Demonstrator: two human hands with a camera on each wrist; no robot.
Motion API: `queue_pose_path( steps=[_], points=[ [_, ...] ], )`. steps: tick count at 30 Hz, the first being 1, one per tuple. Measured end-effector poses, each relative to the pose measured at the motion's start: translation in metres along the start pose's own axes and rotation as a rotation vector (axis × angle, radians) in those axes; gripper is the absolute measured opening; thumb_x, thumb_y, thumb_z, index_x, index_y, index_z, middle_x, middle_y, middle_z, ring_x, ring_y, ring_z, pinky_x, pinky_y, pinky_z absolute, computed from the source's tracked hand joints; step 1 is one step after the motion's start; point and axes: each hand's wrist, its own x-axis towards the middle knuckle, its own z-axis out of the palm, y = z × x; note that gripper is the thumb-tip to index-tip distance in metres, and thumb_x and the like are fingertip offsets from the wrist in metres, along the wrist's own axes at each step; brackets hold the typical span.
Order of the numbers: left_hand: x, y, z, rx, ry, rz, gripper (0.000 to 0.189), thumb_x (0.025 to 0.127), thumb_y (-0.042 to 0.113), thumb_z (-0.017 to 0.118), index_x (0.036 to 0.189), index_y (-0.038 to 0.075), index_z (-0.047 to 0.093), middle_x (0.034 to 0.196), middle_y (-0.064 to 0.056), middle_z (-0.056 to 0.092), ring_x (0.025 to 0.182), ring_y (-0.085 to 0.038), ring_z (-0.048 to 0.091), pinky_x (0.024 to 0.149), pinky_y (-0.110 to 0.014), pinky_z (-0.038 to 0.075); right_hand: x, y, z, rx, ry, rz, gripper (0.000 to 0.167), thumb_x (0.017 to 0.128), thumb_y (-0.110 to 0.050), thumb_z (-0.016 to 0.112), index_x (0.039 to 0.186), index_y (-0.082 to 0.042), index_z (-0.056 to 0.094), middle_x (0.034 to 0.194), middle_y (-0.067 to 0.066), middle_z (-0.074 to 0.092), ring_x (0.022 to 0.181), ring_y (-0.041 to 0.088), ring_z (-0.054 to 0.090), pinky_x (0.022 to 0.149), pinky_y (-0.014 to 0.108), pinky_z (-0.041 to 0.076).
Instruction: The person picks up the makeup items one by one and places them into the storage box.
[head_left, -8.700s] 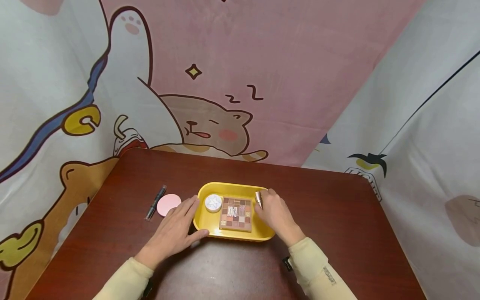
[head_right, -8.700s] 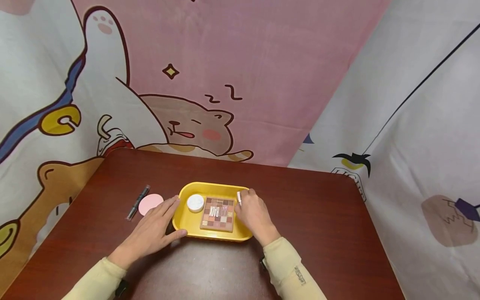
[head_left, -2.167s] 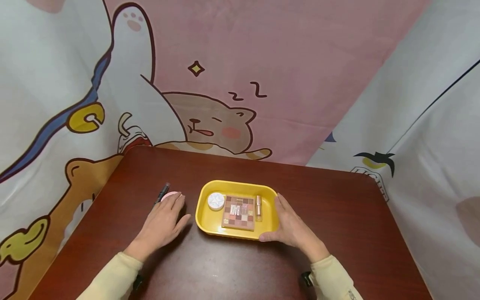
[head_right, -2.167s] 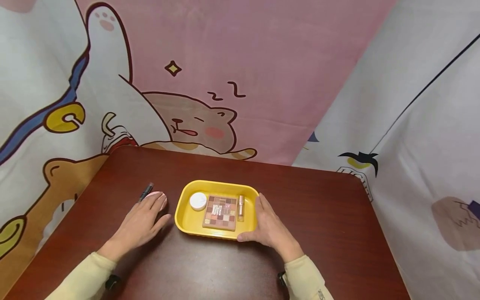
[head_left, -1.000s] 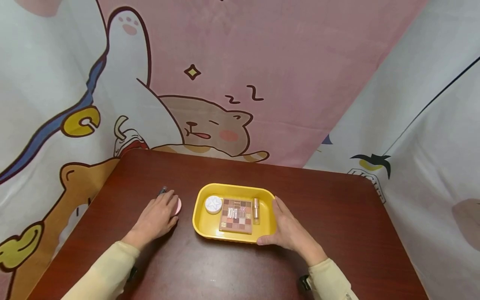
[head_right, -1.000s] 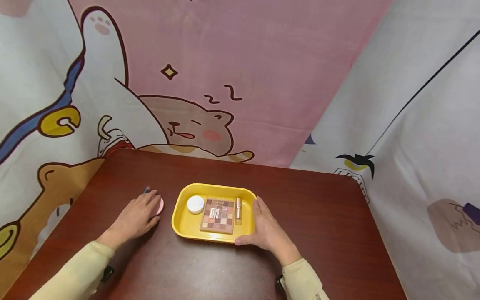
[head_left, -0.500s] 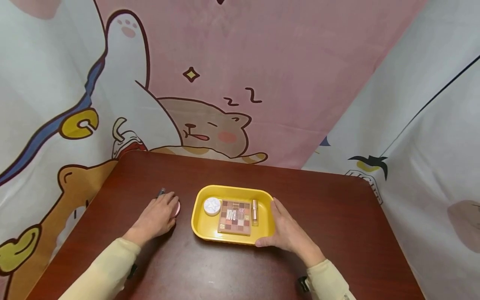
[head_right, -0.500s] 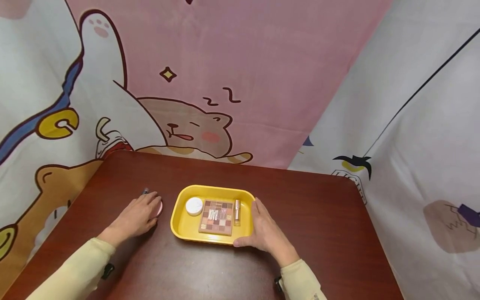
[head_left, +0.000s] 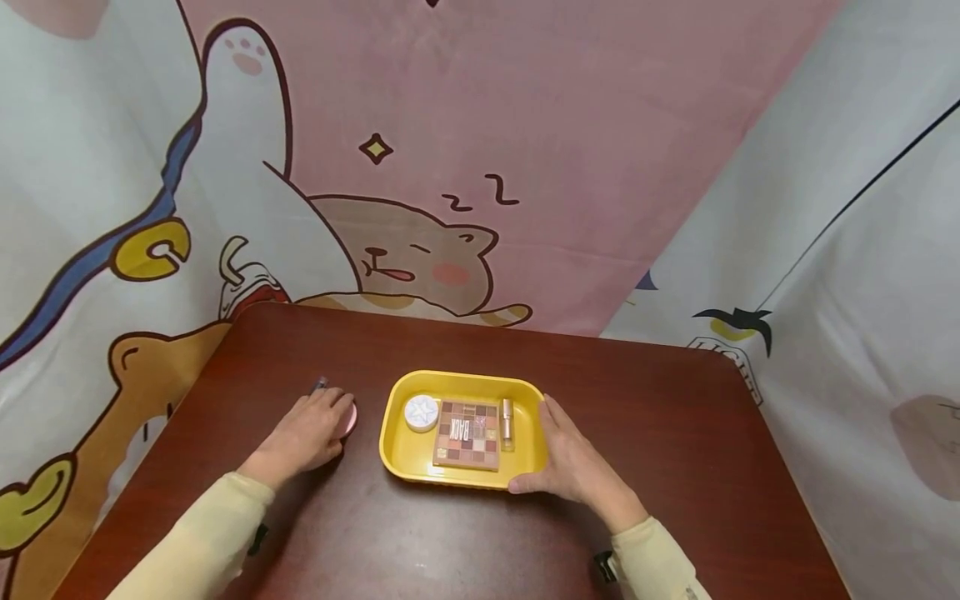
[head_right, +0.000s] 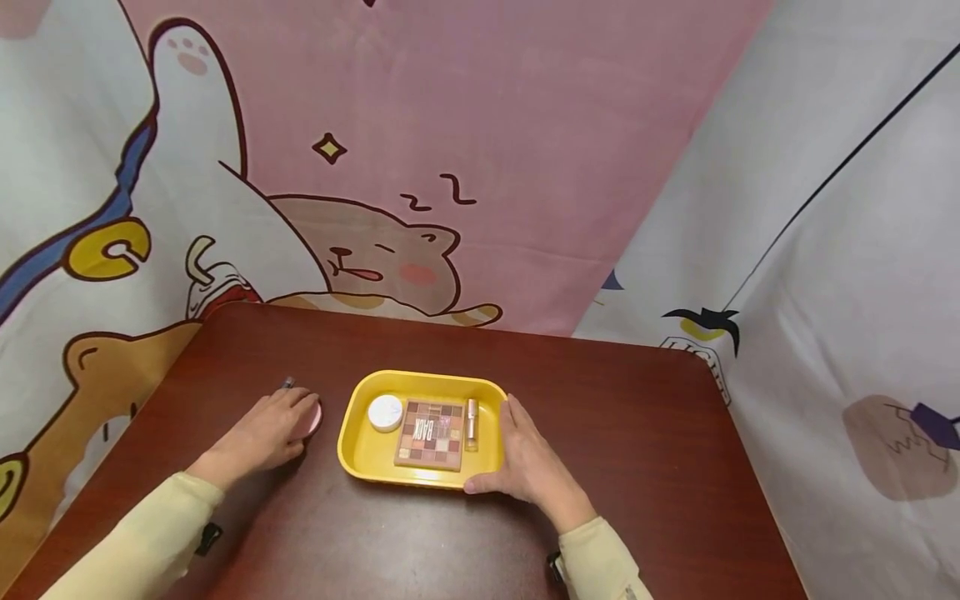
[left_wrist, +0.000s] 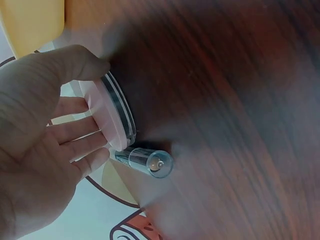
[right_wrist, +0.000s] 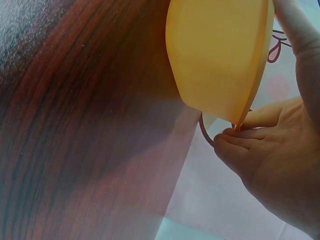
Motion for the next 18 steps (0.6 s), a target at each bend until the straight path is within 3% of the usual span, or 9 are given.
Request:
queue_pose_path(
  steps=[11,18],
  points=[
    [0.0022,-0.0058,-0.0001,0.018,0.027,0.030,0.072,0.074,0.023,0.094,0.131,-0.006,0.062,0.128,-0.024,0.061,0.123,-0.044,0.056,0.104,-0.058,0.049,0.0006,0.0016,0.0011,-0.008,-0.014,0.005,0.145,0.061,-0.056,0.097,0.163,0.004,0.014,0.169,0.025,0.018,0.147,0.041,0.038,0.115,0.054,0.040],
    [0.0024,-0.0044,-0.0037,0.017,0.040,0.022,0.070,0.075,0.023,0.092,0.131,-0.007,0.061,0.129,-0.026,0.060,0.127,-0.050,0.055,0.106,-0.061,0.046,0.0002,-0.0002,-0.0002,-0.016,-0.015,0.024,0.144,0.060,-0.056,0.097,0.164,0.001,0.015,0.169,0.023,0.018,0.143,0.039,0.043,0.112,0.053,0.044]
  ],
)
